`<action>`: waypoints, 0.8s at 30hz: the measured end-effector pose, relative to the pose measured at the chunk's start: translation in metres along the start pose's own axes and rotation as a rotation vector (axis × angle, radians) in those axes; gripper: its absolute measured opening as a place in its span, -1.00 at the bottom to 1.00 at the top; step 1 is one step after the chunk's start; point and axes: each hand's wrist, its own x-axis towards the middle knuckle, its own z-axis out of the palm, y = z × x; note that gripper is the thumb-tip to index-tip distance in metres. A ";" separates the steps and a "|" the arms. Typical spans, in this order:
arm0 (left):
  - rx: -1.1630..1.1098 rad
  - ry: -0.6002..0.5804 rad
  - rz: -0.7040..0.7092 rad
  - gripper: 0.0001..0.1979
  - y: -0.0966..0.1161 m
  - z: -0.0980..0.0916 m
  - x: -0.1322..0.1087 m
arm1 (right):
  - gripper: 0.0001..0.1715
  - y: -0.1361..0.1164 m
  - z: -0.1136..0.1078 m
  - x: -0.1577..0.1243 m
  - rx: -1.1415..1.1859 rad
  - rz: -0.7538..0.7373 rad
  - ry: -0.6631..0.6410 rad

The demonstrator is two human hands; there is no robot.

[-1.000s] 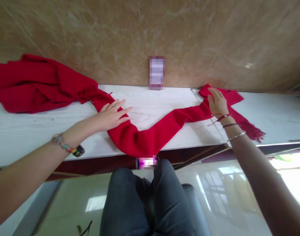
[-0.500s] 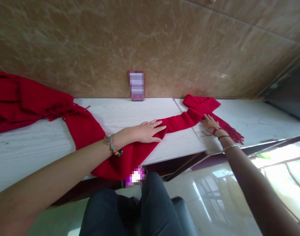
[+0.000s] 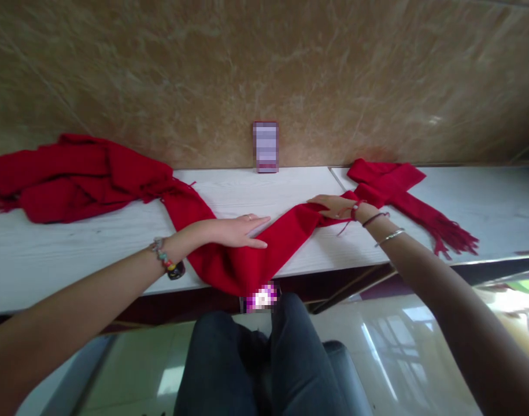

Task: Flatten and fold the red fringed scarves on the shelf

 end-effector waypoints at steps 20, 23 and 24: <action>0.386 0.367 -0.326 -0.42 -0.098 -0.047 -0.047 | -0.44 0.038 -0.042 -0.026 -0.299 0.420 -0.240; 0.369 0.476 -0.355 -0.41 -0.097 -0.047 -0.045 | -0.58 0.034 -0.058 -0.029 -0.420 0.419 -0.089; 0.366 0.548 -0.359 -0.43 -0.095 -0.047 -0.045 | -0.62 0.034 -0.064 -0.034 -0.458 0.434 0.030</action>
